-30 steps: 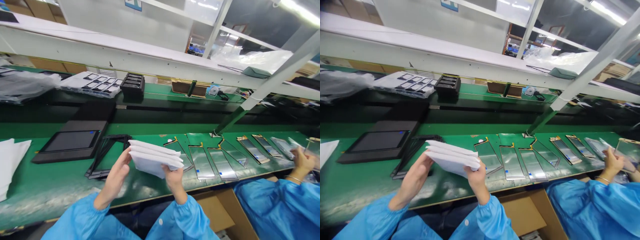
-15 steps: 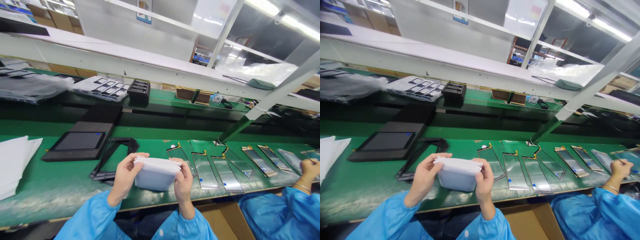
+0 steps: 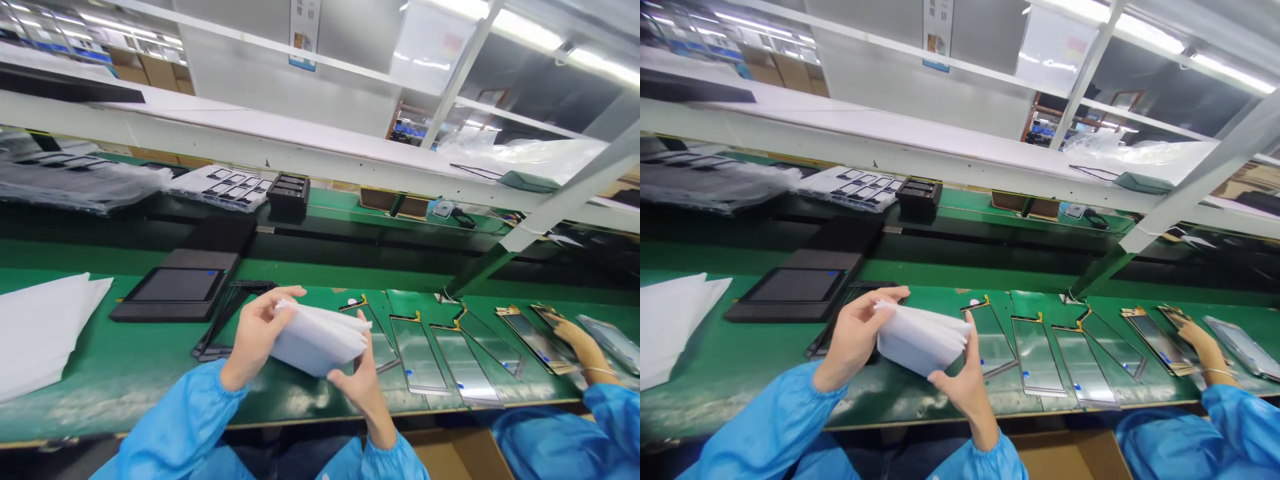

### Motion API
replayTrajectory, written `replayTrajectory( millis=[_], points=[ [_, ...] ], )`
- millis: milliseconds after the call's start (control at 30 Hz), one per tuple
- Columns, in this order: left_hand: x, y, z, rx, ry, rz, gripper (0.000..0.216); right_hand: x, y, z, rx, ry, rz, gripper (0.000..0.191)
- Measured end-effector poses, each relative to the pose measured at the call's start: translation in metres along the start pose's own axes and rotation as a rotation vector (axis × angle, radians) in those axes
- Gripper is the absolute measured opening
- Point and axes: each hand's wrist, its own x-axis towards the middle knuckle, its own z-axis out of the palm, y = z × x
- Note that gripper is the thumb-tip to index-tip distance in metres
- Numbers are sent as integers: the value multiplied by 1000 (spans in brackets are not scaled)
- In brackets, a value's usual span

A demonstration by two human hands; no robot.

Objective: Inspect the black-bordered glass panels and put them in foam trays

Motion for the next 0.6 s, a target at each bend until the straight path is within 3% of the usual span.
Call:
replayTrajectory(
  millis=[133, 233, 300, 400, 467, 500, 600],
  points=[
    [14, 19, 10, -123, 90, 51, 15, 8, 7, 10, -88, 45, 31, 123],
    [38, 49, 13, -222, 178, 208, 21, 17, 13, 18, -118, 131, 79, 100],
    [63, 78, -1, -243, 263, 341, 25, 21, 19, 22, -107, 166, 115, 80],
    [107, 127, -59, -151, 354, 582, 17, 26, 25, 28, -73, 181, 184, 42],
    [131, 155, -119, 73, 423, 653, 16, 31, 27, 30, -44, 206, 246, 42],
    [140, 166, -152, 230, 495, 610, 18, 34, 26, 31, -26, 221, 282, 45],
    [149, 185, -248, 658, 726, 219, 19, 44, 24, 33, 49, 230, 409, 59]
  ],
)
